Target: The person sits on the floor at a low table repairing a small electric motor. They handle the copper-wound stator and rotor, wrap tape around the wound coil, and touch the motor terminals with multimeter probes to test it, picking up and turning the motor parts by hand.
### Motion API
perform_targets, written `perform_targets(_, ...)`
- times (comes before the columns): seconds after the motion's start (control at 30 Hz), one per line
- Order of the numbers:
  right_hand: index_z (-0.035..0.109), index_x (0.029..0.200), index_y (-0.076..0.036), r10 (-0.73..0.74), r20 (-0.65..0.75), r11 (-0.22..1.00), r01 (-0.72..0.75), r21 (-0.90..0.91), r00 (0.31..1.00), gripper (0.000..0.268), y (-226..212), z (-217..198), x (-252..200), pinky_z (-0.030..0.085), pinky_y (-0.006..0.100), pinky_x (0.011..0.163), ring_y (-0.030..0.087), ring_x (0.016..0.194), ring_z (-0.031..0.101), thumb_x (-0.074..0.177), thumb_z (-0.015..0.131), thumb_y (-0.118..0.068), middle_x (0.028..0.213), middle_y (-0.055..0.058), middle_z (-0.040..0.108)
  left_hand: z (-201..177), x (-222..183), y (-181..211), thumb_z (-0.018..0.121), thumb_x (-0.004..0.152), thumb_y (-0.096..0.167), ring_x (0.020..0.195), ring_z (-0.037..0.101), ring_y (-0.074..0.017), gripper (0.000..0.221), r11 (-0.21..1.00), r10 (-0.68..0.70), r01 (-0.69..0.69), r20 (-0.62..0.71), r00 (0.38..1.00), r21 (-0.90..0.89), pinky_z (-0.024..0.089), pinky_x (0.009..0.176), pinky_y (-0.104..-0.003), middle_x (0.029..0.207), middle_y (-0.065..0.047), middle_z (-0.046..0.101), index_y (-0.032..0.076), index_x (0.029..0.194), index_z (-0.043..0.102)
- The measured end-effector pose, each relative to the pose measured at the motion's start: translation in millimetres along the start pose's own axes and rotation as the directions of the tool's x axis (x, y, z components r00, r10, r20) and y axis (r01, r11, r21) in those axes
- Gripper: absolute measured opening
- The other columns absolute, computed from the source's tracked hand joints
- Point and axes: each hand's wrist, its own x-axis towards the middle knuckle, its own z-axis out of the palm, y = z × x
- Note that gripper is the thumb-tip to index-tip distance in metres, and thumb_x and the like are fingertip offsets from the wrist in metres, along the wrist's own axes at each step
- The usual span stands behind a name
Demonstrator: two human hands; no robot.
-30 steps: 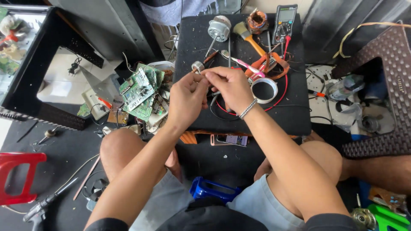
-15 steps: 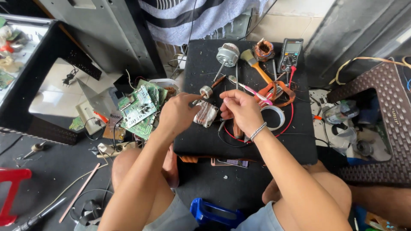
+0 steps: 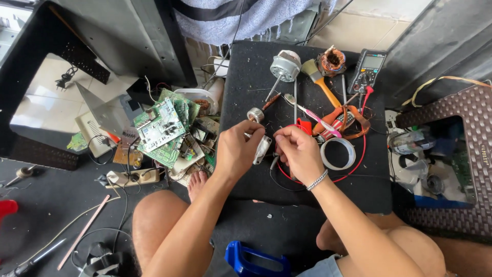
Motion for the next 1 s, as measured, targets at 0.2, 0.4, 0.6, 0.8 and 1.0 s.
perform_targets(0.2, 0.076, 0.101, -0.005, -0.078, -0.031, 0.997, 0.078, 0.001, 0.996, 0.013, -4, 6, 4, 0.06, 0.026, 0.047, 0.016, 0.054, 0.069, 0.096, 0.064, -0.008, 0.067, 0.011, 0.072, 13, 3, 5, 0.07, 0.091, 0.019, 0.068, 0.074, -0.0189, 0.016, 0.987, -0.142, 0.143, 0.015, 0.99, -0.075, 0.059, 0.057, -0.033, 0.088, -0.007, 0.079, 0.011, 0.102, 0.079)
perform_targets(0.4, 0.074, 0.101, -0.003, -0.087, -0.033, 0.995, 0.089, 0.053, 0.996, 0.014, -6, 7, 5, 0.06, 0.027, 0.047, 0.017, 0.053, 0.07, 0.096, 0.062, -0.006, 0.068, 0.013, 0.073, 19, 3, 7, 0.069, 0.092, 0.014, 0.063, 0.072, -0.0157, 0.015, 0.966, -0.187, 0.183, -0.005, 0.982, -0.181, 0.057, 0.054, -0.029, 0.084, -0.008, 0.077, 0.007, 0.101, 0.079)
perform_targets(0.6, 0.074, 0.101, -0.001, -0.096, -0.023, 0.993, 0.097, 0.074, 0.995, 0.014, -13, 9, 3, 0.061, 0.028, 0.045, 0.019, 0.051, 0.071, 0.097, 0.061, -0.005, 0.068, 0.014, 0.074, 21, 2, 5, 0.069, 0.092, 0.015, 0.062, 0.069, -0.0146, 0.017, 0.957, -0.189, 0.184, 0.001, 0.982, -0.225, 0.056, 0.052, -0.028, 0.083, -0.009, 0.077, 0.007, 0.103, 0.079)
perform_targets(0.8, 0.073, 0.1, 0.0, -0.06, 0.006, 0.993, 0.059, 0.107, 0.998, 0.014, -16, 10, 2, 0.062, 0.029, 0.049, 0.019, 0.052, 0.071, 0.097, 0.061, -0.005, 0.065, 0.014, 0.073, 21, 3, 7, 0.071, 0.091, 0.015, 0.061, 0.066, -0.0129, 0.017, 0.95, -0.205, 0.199, 0.002, 0.979, -0.24, 0.055, 0.05, -0.027, 0.082, -0.008, 0.076, 0.005, 0.101, 0.08)
perform_targets(1.0, 0.074, 0.098, -0.002, -0.036, 0.013, 0.992, 0.034, 0.118, 0.999, 0.013, -19, 13, 0, 0.062, 0.03, 0.051, 0.02, 0.054, 0.073, 0.097, 0.062, -0.008, 0.064, 0.013, 0.073, 20, 3, 11, 0.073, 0.09, 0.016, 0.063, 0.066, -0.0133, 0.016, 0.92, -0.289, 0.284, 0.021, 0.957, -0.271, 0.055, 0.048, -0.026, 0.081, -0.009, 0.075, 0.006, 0.099, 0.081)
